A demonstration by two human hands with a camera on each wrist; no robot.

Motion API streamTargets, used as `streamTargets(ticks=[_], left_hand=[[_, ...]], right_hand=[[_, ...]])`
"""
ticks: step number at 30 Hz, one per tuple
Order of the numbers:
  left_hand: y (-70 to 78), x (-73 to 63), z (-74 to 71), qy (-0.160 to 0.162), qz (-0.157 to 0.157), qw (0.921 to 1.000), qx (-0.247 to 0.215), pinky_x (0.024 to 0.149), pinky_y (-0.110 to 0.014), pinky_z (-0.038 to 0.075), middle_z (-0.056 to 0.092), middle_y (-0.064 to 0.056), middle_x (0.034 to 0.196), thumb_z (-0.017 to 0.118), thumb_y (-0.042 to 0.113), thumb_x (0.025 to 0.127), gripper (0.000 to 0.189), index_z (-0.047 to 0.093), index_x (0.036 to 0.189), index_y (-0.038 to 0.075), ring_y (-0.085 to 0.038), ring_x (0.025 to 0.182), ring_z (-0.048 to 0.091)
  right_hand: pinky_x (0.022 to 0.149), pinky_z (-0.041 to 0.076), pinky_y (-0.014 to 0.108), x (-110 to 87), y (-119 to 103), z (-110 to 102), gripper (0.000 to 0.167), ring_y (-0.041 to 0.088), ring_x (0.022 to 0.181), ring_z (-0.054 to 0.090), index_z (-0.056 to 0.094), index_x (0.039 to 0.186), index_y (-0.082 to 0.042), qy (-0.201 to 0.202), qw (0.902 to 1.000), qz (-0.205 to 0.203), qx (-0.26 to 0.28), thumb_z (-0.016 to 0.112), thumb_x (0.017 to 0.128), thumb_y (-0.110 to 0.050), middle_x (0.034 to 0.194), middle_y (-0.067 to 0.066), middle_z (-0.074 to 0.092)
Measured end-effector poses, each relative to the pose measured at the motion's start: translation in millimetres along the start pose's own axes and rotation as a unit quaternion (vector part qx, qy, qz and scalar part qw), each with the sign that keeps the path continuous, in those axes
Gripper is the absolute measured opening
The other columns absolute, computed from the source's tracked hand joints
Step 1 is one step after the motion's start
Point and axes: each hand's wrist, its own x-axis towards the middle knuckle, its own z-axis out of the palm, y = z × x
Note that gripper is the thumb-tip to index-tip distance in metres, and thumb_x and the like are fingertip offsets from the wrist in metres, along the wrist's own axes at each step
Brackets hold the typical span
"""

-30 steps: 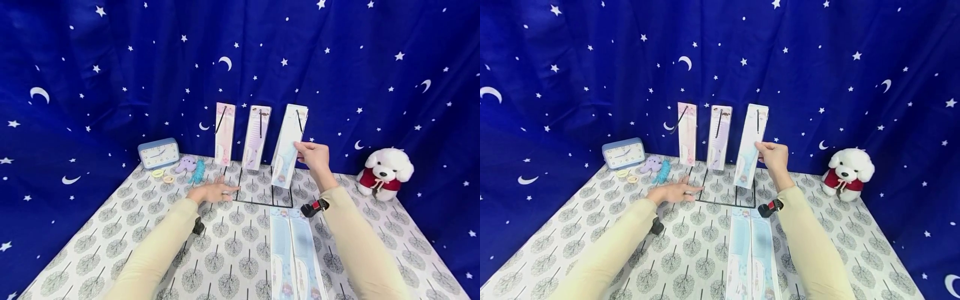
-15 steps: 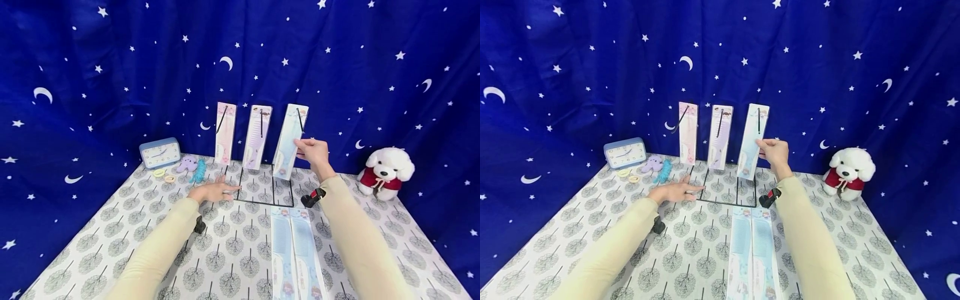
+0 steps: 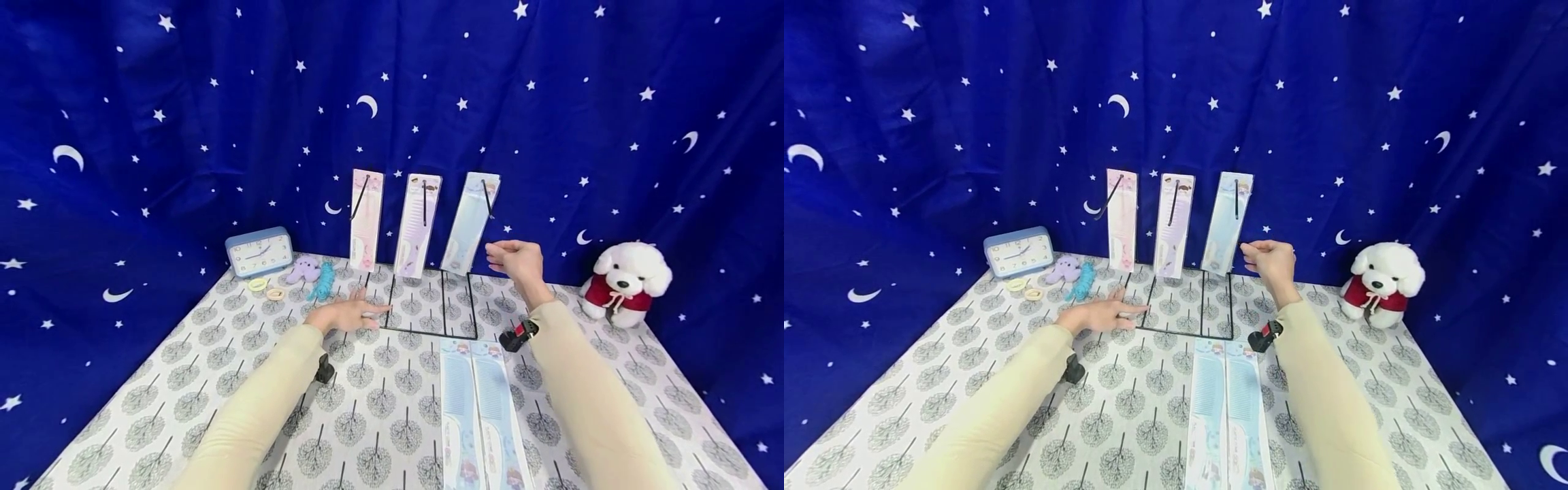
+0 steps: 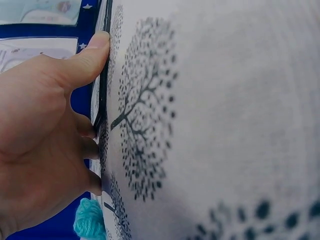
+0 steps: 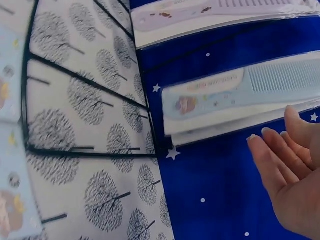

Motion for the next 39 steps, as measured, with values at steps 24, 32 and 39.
streamTargets(ticks=[24,32,39], left_hand=[[2.0,-3.4,-2.6,0.011,0.002,0.9999,0.013,0.112,-0.07,-0.007,-0.01,-0.028,0.161,0.049,0.043,0.104,0.052,0.036,0.154,0.04,-0.049,0.146,-0.012],[3.6,1.5,-2.4,0.008,0.01,0.9998,0.013,0.112,-0.072,-0.007,-0.011,-0.029,0.16,0.05,0.044,0.103,0.053,0.036,0.154,0.039,-0.051,0.145,-0.011],[1.4,0.6,1.2,0.007,0.008,0.9999,0.011,0.112,-0.071,-0.007,-0.011,-0.028,0.16,0.05,0.044,0.103,0.054,0.035,0.155,0.039,-0.049,0.145,-0.012]], right_hand=[[0.065,0.06,0.039,-137.5,22.6,-57.7,0.059,0.031,0.073,0.068,0.055,0.125,0.018,-0.275,0.9342,0.012,-0.227,0.078,0.087,-0.021,0.097,0.019,0.069],[0.056,0.053,0.033,-170.9,15.2,-43.0,0.067,0.018,0.058,0.058,0.057,0.114,0.017,-0.315,0.8732,0.024,-0.371,0.09,0.071,-0.023,0.081,0.009,0.063],[0.042,0.037,0.022,-181.7,27.1,-25.6,0.044,0.01,0.042,0.043,0.055,0.072,-0.005,-0.298,0.8609,0.016,-0.412,0.093,0.065,-0.025,0.053,0.002,0.052]])
